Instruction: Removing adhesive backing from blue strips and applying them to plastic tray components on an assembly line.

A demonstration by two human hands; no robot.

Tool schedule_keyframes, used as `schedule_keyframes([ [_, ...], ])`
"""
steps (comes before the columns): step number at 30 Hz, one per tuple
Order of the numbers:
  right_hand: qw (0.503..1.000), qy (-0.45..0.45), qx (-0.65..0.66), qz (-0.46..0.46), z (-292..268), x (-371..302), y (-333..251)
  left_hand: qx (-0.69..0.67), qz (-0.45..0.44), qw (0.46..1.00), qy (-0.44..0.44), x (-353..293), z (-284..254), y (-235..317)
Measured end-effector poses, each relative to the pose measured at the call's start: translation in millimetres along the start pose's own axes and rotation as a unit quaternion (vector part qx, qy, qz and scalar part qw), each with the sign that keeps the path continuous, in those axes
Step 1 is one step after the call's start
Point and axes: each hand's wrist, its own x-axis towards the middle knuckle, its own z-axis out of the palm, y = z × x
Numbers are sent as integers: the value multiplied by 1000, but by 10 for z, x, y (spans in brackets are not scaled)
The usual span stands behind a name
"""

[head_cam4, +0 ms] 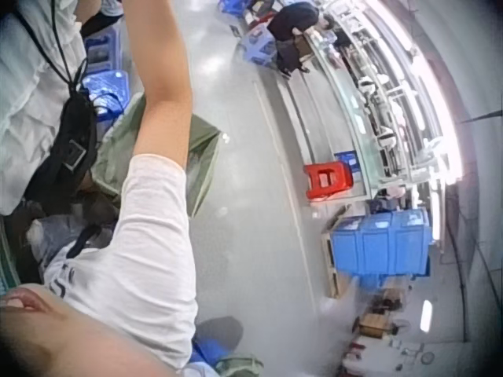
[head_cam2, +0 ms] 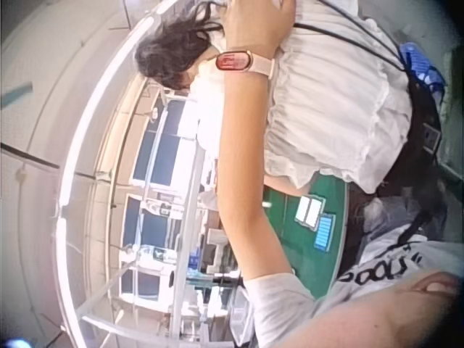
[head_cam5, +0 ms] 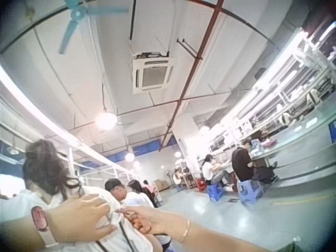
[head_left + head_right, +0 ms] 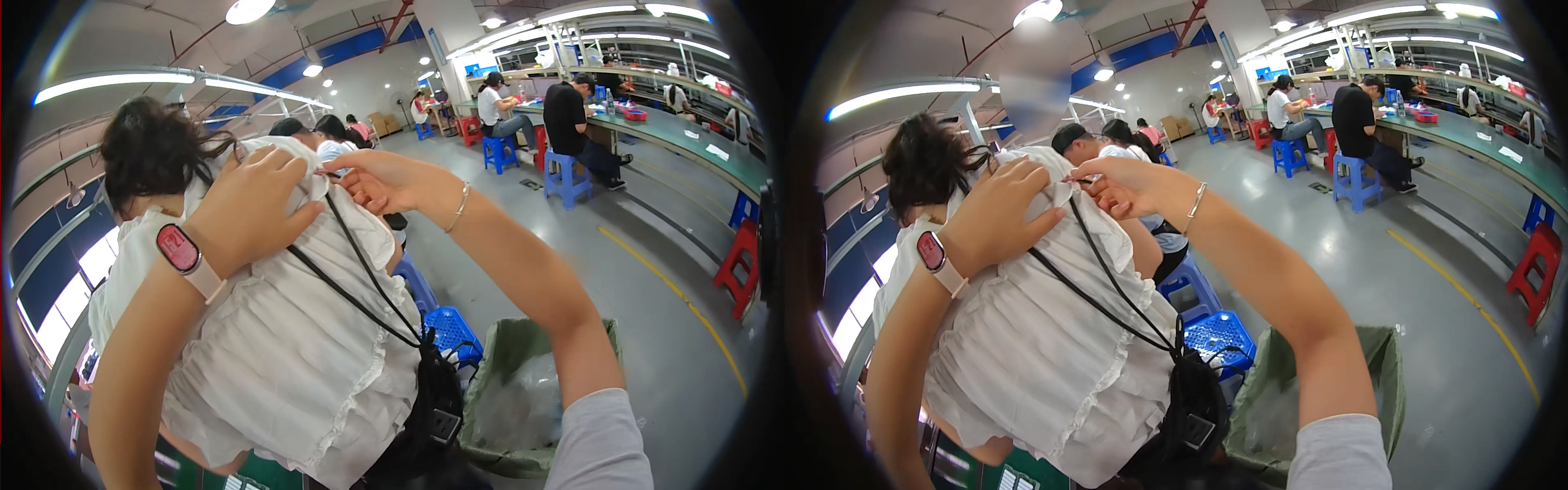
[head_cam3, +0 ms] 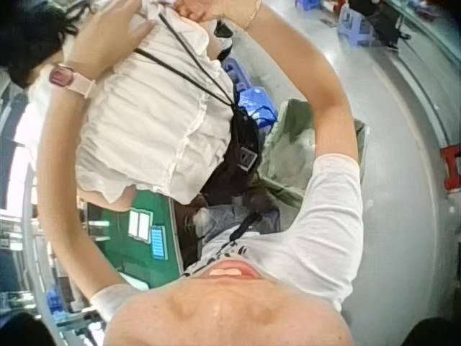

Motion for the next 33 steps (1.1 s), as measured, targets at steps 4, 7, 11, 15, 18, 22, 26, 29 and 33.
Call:
schedule_keyframes([
  [4, 994, 32, 42, -98, 64, 262, -40, -5, -18, 1000, -19, 22, -59, -41],
  [7, 994, 76, -23, -80, 119, 512, -65, -8, -68, 995, -70, 81, -94, -69],
  [11, 999, 39, -9, -11, 35, 399, -25, 23, -29, 998, -55, 51, -63, -91],
  [15, 999, -30, 6, -22, 24, 386, -26, 56, -9, 996, -75, 88, -163, -76],
  [18, 997, -42, 22, -57, -126, 466, 53, 47, -22, 992, -117, 141, -211, -29],
  [22, 998, 15, 41, -55, -99, 348, 100, 58, -29, 989, -133, 169, -210, -2],
  [26, 988, -141, 59, -22, -708, 88, 269, 57, -12, 991, -120, 189, -211, 56],
  [29, 995, -88, 7, -36, -842, -165, 459, 45, -66, 985, -152, 152, -249, 121],
  [33, 996, -53, -65, 22, -747, -344, 914, 30, -34, 992, -119, -230, -534, 379],
])
